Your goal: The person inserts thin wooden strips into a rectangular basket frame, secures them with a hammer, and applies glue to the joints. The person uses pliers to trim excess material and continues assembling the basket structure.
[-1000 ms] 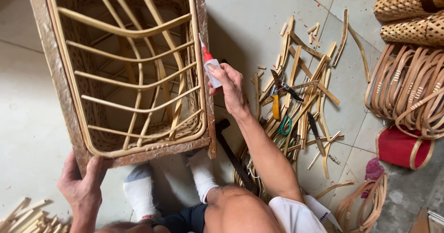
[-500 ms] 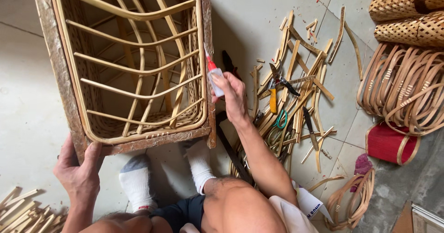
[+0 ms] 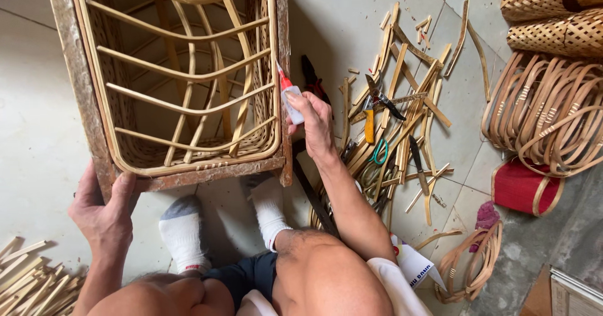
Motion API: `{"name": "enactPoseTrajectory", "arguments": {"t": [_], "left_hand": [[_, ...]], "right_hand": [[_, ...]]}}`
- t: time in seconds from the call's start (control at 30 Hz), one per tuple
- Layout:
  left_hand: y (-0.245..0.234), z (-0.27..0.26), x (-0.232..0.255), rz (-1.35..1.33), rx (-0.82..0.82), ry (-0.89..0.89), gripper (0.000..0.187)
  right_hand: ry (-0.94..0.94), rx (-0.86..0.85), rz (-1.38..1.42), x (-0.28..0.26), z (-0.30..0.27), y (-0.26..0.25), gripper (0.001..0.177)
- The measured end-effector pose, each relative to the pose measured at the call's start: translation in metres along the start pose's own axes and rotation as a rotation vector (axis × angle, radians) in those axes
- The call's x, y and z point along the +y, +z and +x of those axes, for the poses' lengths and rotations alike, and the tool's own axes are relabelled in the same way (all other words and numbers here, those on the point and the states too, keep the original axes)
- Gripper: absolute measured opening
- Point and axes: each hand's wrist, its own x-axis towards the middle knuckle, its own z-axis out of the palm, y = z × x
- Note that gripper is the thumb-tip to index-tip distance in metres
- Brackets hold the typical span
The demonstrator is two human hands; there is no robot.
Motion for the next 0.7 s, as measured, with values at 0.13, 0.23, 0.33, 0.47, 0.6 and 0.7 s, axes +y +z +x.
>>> {"name": "enactPoseTrajectory", "arguments": {"t": [0.13, 0.23, 0.33, 0.47, 0.6, 0.7], "left_hand": [[0.002, 0.002, -0.002, -0.023, -0.004, 0.004, 0.056], [0.000, 0.000, -0.002, -0.004, -0.007, 0.023, 0.056], [0.001, 0.001, -0.003, -0.002, -0.026, 0.058, 0.056], [0.001, 0.002, -0.002, 0.048, -0.040, 0.111, 0.051], [0.002, 0.002, 0.001, -0.022, -0.013, 0.033, 0.055], [0.001, 0.002, -0.001, -0.020, -0.031, 0.066, 0.055]], "right_hand": [[-0.035, 0.000, -0.009, 0.012, -0.036, -0.004, 0.045], [0.014, -0.003, 0.041, 0.015, -0.052, -0.003, 0.046], [0.043, 0.010, 0.041, 0.012, -0.047, -0.004, 0.046], [0.069, 0.019, 0.024, 0.013, -0.044, -0.005, 0.044], [0.039, 0.008, 0.031, 0.022, -0.049, -0.006, 0.043], [0.081, 0.036, 0.025, 0.026, -0.062, -0.007, 0.042]]}}
